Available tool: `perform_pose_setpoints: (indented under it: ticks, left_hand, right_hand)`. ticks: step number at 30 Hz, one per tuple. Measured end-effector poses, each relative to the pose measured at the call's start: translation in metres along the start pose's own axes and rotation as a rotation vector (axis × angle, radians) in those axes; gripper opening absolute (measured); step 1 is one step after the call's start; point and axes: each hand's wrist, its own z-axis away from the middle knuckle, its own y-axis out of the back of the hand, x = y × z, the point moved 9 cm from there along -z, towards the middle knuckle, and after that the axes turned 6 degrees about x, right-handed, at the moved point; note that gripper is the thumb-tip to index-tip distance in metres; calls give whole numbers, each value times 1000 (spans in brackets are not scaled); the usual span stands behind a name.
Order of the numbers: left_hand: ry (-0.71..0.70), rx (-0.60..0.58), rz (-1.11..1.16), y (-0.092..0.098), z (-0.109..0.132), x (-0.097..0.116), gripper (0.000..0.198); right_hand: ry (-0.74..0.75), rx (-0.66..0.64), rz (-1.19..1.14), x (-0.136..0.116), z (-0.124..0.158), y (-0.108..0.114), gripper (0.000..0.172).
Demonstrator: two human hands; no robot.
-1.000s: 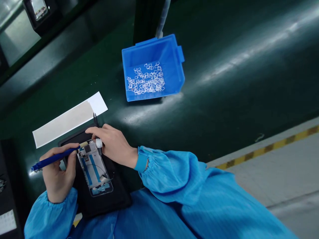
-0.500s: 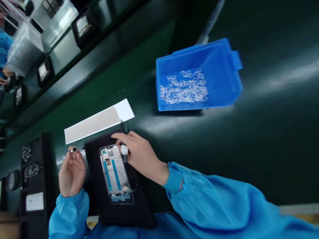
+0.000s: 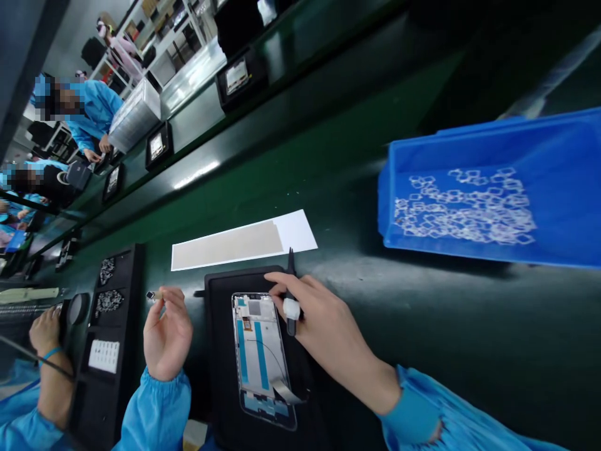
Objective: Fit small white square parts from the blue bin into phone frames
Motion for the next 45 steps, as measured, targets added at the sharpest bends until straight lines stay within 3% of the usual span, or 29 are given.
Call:
perform_pose_setpoints:
  ticks: [10,12,15,18,22,29,45]
  left_hand:
    - [33,0,172,-10,3,-3,25]
    - [-54,13,76,-12,3,-4,29]
    - [-357,18,-235,-23,12,5,32]
    - [-632,-101,-608,-51,28,6,26]
    - [-829,-271,-937,-82,38,-3,23]
    - [-955,-381,-1213,-109,39,-10,19]
    - [-1125,-530,-1410,-144,53,-15,15]
  right_hand:
    - [30,22,24,-3,0,0,29]
    - [30,26,28,-4,0,1,30]
    - [20,34,23,-4,-1,2,33]
    - [3,29,7,-5,-1,1,34]
    - [-16,21,-20,-4,-3,1,38]
    - [-33,15,-27,-1,-1,1,43]
    - [-29,25,-22,-2,-1,3,41]
